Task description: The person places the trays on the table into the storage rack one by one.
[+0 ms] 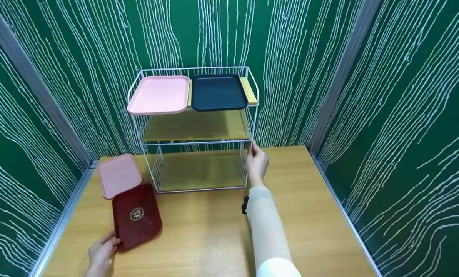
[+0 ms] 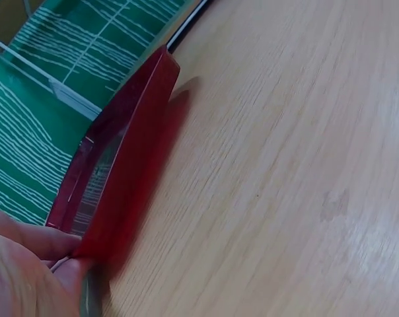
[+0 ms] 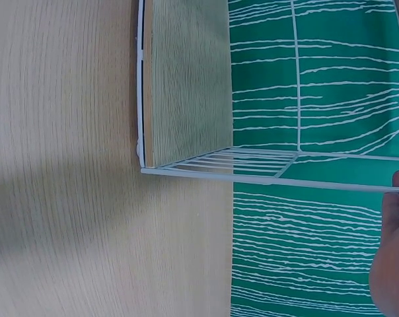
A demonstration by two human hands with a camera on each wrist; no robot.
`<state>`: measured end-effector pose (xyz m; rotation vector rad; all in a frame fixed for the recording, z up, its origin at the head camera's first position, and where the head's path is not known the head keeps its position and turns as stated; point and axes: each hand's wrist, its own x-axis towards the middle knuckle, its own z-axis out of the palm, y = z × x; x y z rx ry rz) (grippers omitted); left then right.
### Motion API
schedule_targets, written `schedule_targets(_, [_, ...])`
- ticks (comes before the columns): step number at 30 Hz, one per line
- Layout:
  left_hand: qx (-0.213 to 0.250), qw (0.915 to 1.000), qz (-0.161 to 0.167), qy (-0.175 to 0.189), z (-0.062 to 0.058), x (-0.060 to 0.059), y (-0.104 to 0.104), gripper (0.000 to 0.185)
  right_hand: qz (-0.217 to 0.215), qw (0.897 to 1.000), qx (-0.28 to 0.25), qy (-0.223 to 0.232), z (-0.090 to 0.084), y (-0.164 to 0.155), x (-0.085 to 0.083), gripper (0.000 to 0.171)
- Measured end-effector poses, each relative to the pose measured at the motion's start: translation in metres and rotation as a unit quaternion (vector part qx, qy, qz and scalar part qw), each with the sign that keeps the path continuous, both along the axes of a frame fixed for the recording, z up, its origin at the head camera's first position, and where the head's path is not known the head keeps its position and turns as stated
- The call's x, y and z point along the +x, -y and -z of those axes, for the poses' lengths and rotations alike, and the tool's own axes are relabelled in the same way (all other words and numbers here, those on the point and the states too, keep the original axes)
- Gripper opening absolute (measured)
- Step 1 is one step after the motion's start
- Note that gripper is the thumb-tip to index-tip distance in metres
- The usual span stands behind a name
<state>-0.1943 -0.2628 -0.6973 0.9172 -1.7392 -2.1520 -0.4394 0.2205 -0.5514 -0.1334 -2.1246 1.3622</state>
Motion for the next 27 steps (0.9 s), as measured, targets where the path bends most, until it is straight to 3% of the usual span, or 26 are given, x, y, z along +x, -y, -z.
schedule_targets(11, [0.041,0.9990,0.019,-0.005,-0.009,-0.002,0.003,0.065,-0.001,1.000,-0.009,0.013,-0.001,0.000,0.002,0.025])
schedule_targets(23, [0.061,0.9972,0.007,-0.043,-0.026,-0.005,-0.003,0.064,-0.021,0.999,-0.038,0.029,-0.002,-0.001,0.005,0.032])
schedule_targets(27, [0.080,0.9938,-0.007,-0.076,-0.030,-0.004,-0.004,0.059,-0.014,1.000,-0.016,0.020,-0.002,0.000,0.003,0.031])
